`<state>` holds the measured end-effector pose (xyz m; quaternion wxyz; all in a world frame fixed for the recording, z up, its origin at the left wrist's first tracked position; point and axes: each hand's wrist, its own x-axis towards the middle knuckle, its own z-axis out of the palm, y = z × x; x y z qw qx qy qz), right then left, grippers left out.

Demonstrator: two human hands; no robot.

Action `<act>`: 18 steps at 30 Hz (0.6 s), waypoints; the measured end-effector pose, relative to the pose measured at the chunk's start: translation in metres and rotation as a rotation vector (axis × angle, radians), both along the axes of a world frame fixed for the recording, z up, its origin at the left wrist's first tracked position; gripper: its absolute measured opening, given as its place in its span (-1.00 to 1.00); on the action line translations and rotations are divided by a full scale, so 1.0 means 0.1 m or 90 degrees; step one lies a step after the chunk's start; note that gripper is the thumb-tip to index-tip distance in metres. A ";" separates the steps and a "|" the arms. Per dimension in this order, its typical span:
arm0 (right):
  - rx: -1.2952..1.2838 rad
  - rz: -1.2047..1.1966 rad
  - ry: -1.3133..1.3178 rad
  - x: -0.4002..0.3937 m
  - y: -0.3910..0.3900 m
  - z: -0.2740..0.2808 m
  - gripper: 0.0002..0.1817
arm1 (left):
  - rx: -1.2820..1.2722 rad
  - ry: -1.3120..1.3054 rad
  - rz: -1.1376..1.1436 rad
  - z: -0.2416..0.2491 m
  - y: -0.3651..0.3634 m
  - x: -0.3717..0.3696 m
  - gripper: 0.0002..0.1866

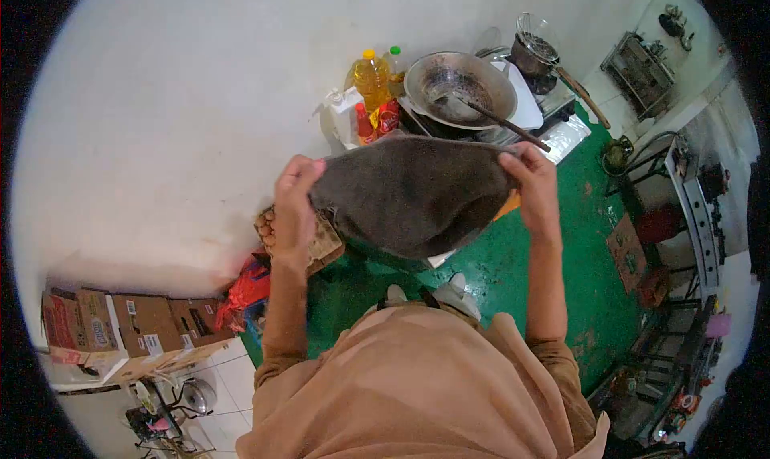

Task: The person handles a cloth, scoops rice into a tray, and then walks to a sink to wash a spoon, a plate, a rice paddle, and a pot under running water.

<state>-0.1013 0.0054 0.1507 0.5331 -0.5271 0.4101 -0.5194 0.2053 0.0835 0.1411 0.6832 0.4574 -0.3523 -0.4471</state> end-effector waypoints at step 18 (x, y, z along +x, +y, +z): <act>-0.184 0.252 0.244 0.40 0.12 0.20 -0.78 | -0.216 -0.646 -0.123 0.34 -0.27 -0.65 -0.58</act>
